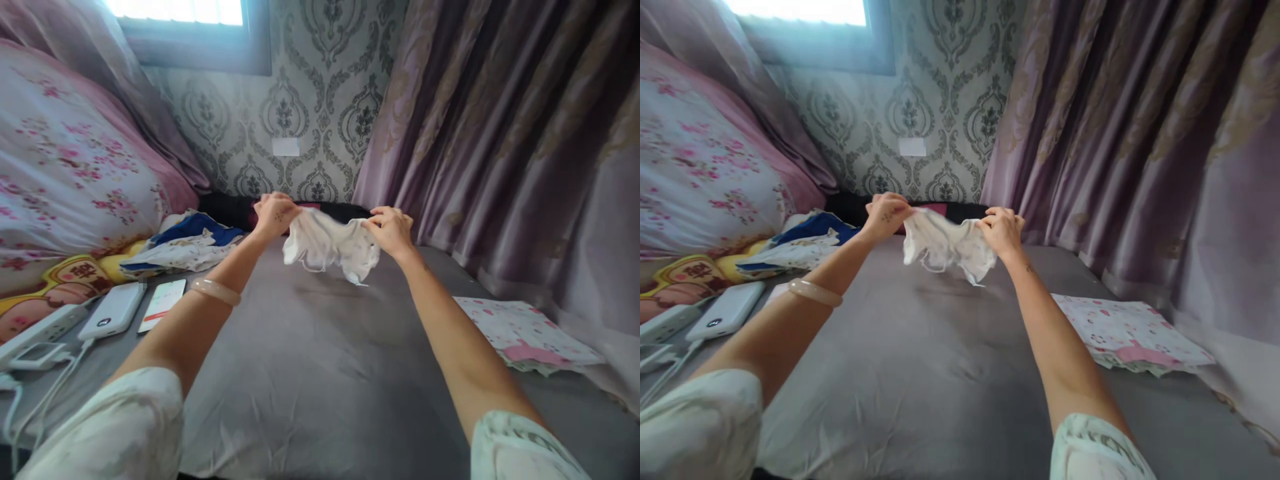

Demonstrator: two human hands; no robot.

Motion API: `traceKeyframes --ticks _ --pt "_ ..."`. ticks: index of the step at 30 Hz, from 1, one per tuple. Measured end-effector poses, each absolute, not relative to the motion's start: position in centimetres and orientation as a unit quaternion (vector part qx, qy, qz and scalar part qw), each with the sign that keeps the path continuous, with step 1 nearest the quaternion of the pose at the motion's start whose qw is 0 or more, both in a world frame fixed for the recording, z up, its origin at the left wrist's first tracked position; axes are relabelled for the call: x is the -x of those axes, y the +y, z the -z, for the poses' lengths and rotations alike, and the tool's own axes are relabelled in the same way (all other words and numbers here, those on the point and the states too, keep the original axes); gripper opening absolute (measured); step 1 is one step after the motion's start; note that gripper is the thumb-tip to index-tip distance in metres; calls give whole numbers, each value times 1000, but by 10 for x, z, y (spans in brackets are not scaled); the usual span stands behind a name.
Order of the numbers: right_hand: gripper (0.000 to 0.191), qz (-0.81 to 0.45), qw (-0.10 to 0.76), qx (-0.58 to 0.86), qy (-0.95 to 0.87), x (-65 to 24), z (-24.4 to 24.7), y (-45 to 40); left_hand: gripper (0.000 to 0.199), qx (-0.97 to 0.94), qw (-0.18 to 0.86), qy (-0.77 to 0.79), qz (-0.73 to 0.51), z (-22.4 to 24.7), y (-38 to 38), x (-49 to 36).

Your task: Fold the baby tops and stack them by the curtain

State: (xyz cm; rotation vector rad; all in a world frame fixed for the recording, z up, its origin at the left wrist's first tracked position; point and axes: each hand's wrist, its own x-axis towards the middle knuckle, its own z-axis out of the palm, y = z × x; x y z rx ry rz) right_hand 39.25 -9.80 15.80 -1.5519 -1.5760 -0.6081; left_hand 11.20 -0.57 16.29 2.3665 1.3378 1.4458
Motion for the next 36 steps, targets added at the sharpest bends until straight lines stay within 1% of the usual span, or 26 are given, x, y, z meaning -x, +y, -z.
traceKeyframes --ticks 3,6,10,13,18,19,22,24,26,32,36 --pt "32 234 415 625 -619 -394 -157 -94 17 -758 40 451 -469 -161 -5 -114" --pt "34 211 399 634 -628 -395 -151 -91 15 -747 41 461 -477 -157 -3 -113" --pt "36 210 403 633 -627 -396 -146 -90 16 -745 48 446 -494 -155 0 -106" --pt "38 211 409 626 -630 -394 -151 -91 18 -754 50 428 -496 -161 -3 -102" --pt "36 265 459 595 -603 -386 -161 -98 22 -729 -24 388 -564 -171 -15 -106" --pt "35 271 453 590 -611 -384 -160 -99 23 -740 -34 377 -556 -170 -15 -108" --pt "34 255 396 585 -660 -380 -151 -95 21 -787 -37 370 -491 -158 -13 -113" --pt "33 241 384 595 -663 -382 -144 -91 19 -780 -27 397 -483 -149 -9 -112" --pt "32 227 398 609 -648 -386 -140 -85 19 -764 -1 417 -493 -144 -4 -110" --pt "36 161 417 616 -649 -397 -139 -77 26 -755 112 400 -507 -140 8 -110" --pt "41 147 418 624 -643 -396 -137 -76 24 -742 145 393 -524 -136 8 -117"
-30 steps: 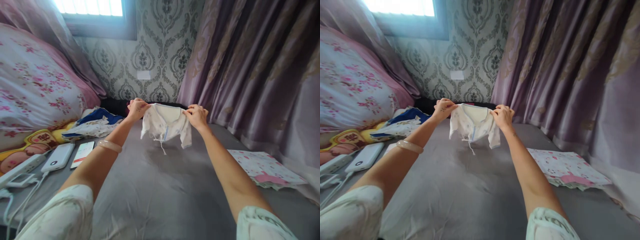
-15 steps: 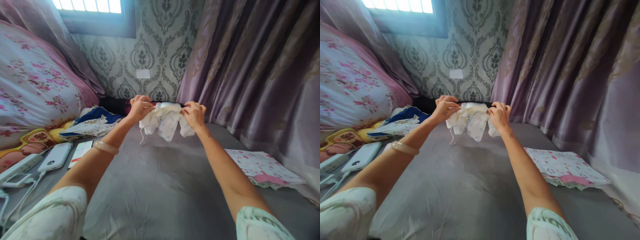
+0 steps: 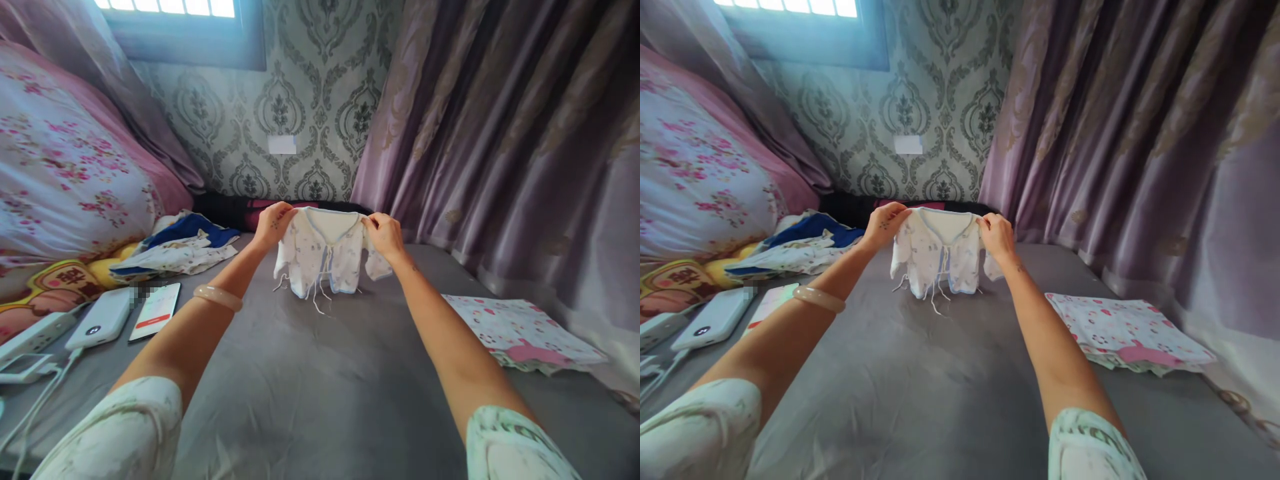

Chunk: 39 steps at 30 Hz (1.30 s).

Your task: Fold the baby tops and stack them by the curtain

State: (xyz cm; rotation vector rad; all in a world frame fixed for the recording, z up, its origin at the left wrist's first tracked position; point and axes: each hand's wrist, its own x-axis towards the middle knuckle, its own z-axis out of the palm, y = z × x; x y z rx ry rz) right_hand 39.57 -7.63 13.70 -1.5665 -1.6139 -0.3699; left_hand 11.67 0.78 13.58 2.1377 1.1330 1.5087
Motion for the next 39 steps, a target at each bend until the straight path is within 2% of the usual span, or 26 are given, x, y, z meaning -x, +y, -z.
traceKeyframes --ticks 13,20,24,29,34,36,39 --pt "51 181 454 597 -636 -391 -129 -87 26 -735 151 373 -546 -127 -9 -112" --pt "48 147 454 563 -675 -386 -149 -124 33 -748 152 362 -536 -149 -41 -84" --pt "48 53 458 561 -687 -384 -174 -152 33 -761 178 354 -514 -181 -73 -65" --pt "49 -173 444 561 -677 -388 -196 -163 35 -770 255 404 -424 -207 -79 -50" --pt "45 -375 320 601 -629 -403 -156 -127 33 -777 367 442 -256 -164 -26 -61" --pt "43 -393 272 631 -611 -407 -127 -110 32 -773 374 468 -209 -131 -5 -71" --pt "37 -333 229 670 -622 -409 -87 -91 31 -779 362 482 -172 -83 13 -87"
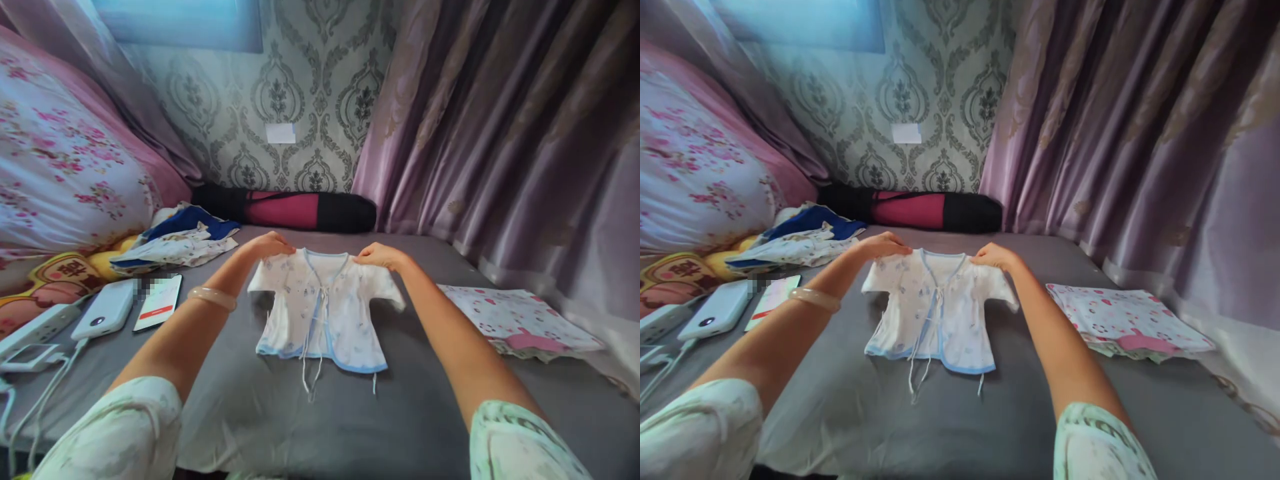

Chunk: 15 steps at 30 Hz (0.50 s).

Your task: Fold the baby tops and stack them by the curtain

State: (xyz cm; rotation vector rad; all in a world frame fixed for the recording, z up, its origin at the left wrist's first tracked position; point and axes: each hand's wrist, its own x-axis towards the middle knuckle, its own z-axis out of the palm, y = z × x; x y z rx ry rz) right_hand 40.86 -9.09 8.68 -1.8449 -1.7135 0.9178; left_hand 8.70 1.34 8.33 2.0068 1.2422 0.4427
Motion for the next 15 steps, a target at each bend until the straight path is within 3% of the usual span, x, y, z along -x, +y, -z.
traceKeyframes --ticks 5,9,15 --pt "26 -168 153 706 -671 -404 -44 -81 21 -817 197 526 -131 -40 10 -112" --pt "27 -78 110 717 -684 -398 -25 -87 27 -825 50 559 -70 -28 -5 -127" --pt "29 4 55 721 -690 -389 0 -95 33 -848 19 529 -30 -9 -13 -133"
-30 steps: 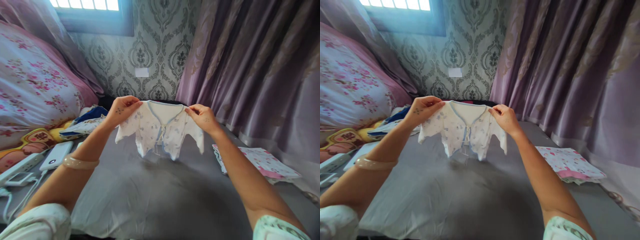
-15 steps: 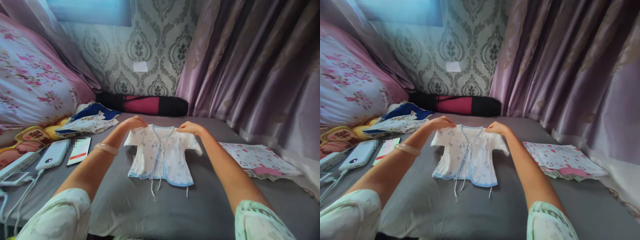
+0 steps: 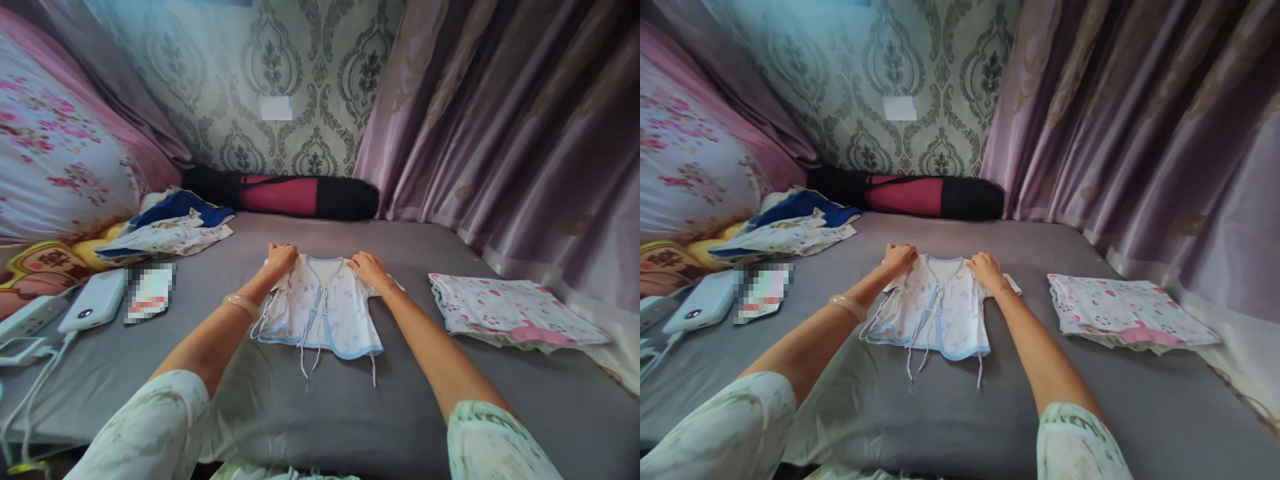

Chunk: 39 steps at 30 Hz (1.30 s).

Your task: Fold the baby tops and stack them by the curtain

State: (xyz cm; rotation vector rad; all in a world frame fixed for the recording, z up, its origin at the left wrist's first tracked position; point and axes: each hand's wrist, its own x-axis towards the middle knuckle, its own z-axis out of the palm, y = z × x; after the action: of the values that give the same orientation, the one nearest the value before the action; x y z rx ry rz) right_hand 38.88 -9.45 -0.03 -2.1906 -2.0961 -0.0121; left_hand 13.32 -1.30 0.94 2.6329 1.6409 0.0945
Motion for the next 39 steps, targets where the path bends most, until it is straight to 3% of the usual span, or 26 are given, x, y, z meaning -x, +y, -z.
traceKeyframes --ticks 12,27,39 --pt "26 -4 -7 700 -714 -374 -3 -82 29 -859 53 509 3 3 3 -142" --pt "25 86 15 694 -714 -371 24 -76 31 -837 0 547 -17 17 -8 -160" --pt "27 79 44 687 -721 -382 24 -32 34 -876 -9 482 -5 11 41 -143"
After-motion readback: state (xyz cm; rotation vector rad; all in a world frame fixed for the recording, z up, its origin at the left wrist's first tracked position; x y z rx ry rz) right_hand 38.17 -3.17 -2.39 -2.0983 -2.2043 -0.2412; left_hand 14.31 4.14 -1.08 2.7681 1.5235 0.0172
